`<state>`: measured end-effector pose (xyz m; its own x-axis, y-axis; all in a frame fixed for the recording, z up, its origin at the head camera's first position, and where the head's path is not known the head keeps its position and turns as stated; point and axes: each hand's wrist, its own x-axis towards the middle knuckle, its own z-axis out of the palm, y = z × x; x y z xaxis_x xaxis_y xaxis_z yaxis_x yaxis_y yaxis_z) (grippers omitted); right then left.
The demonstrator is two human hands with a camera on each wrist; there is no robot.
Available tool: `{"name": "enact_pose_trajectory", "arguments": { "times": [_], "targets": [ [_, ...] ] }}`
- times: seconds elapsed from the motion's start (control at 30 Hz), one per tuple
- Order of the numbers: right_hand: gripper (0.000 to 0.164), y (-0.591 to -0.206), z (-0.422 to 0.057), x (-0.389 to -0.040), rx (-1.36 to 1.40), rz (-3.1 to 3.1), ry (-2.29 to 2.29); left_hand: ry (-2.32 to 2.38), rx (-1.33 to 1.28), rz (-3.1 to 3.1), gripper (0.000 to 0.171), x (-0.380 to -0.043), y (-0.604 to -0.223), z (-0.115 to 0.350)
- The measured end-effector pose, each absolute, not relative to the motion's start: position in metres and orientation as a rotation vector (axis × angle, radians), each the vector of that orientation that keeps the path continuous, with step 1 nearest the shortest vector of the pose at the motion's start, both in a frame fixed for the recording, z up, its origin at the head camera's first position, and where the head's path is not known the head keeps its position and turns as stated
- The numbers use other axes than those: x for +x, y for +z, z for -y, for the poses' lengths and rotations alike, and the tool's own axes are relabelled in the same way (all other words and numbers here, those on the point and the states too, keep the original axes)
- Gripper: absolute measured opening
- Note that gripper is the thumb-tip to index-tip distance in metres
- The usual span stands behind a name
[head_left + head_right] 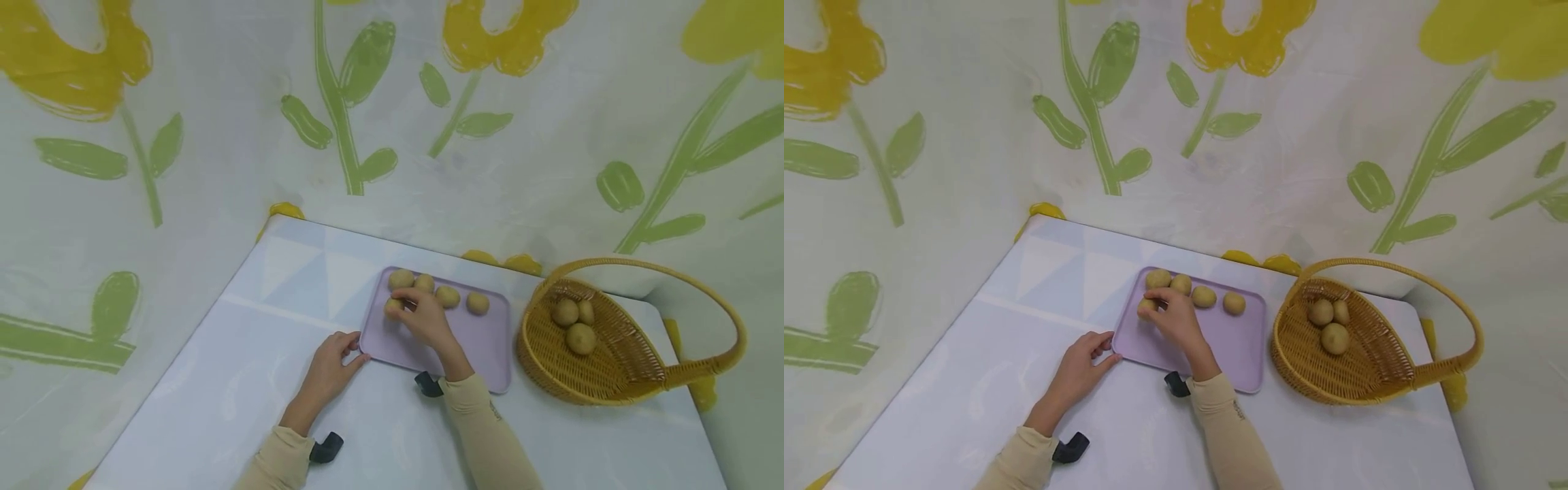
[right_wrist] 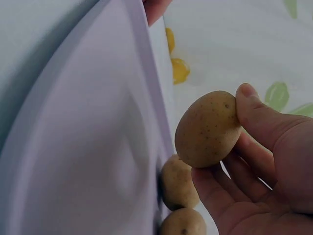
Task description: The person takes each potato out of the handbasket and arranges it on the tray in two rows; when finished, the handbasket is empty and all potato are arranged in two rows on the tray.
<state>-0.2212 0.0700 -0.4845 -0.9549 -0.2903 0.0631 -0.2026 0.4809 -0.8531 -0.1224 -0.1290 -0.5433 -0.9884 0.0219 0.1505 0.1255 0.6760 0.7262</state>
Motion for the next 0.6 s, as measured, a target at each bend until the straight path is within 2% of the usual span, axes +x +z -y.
{"name": "enact_pose_trajectory", "arguments": {
  "times": [0.6],
  "targets": [
    [0.036, -0.497, -0.054, -0.228, -0.394, -2.73, -1.369, -1.201, -0.152, 2.733, 0.041, -0.122, -0.543, 0.129]
  ]
}}
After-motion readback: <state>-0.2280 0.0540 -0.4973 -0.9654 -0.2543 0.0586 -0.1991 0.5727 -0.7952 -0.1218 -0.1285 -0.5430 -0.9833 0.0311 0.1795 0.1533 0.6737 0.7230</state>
